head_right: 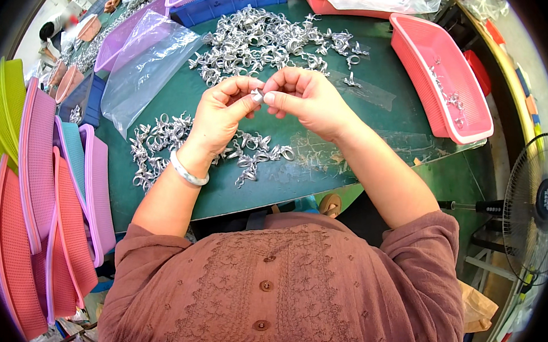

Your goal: The person sorts small metal components by hand on a workstation desk, picking them up from a pile and placing them into a pink plastic tray.

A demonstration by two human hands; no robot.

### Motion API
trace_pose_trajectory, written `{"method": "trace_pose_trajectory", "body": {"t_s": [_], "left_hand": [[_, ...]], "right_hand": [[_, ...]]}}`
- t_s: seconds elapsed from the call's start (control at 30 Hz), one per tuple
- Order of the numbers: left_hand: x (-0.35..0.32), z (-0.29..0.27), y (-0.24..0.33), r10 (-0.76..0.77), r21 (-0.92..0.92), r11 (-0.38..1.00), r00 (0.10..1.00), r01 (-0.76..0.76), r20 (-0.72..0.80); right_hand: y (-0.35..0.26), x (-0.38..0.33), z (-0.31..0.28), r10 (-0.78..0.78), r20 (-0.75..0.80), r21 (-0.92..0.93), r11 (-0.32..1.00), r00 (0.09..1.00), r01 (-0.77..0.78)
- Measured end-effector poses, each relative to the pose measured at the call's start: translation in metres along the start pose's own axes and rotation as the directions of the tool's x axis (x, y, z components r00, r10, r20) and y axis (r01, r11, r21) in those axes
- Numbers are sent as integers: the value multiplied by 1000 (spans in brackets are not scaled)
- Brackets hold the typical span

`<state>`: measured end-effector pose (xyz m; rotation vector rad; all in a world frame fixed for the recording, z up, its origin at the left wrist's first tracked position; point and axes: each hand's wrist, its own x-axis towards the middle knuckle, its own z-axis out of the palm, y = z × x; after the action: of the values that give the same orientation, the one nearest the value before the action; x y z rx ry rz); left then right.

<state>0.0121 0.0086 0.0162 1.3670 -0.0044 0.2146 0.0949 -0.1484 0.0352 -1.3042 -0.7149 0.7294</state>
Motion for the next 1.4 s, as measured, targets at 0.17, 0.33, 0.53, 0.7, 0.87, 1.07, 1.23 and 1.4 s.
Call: {"method": "trace_pose_trajectory", "body": {"t_s": [0.17, 0.33, 0.53, 0.7, 0.87, 1.07, 1.23, 1.4], "left_hand": [[0, 1, -4, 89, -5, 996, 996, -90, -13], [2, 0, -7, 227, 139, 964, 974, -224, 0], [1, 4, -4, 171, 50, 984, 985, -170, -27], [2, -1, -9, 92, 110, 991, 991, -80, -101], [6, -5, -13, 63, 234, 972, 990, -32, -124], [4, -1, -14, 118, 346, 936, 984, -65, -132], [5, -6, -19, 105, 306, 950, 987, -64, -120], [3, -4, -13, 111, 420, 906, 988, -58, -104]], "right_hand": [[1, -3, 1, -36, 2, 26, 999, 999, 36], [5, -4, 5, -116, -11, -6, 993, 993, 116], [7, -2, 9, -144, 9, -3, 990, 990, 144], [5, 10, 3, 59, 21, 29, 998, 998, -59], [-5, 68, -28, 342, -28, -17, 939, 939, -343], [-71, 206, -71, 1, -173, 62, 998, 985, 10], [-110, 199, -68, -124, -252, -170, 982, 960, 82], [-66, 149, -94, -86, -275, -542, 836, 958, -81]]}}
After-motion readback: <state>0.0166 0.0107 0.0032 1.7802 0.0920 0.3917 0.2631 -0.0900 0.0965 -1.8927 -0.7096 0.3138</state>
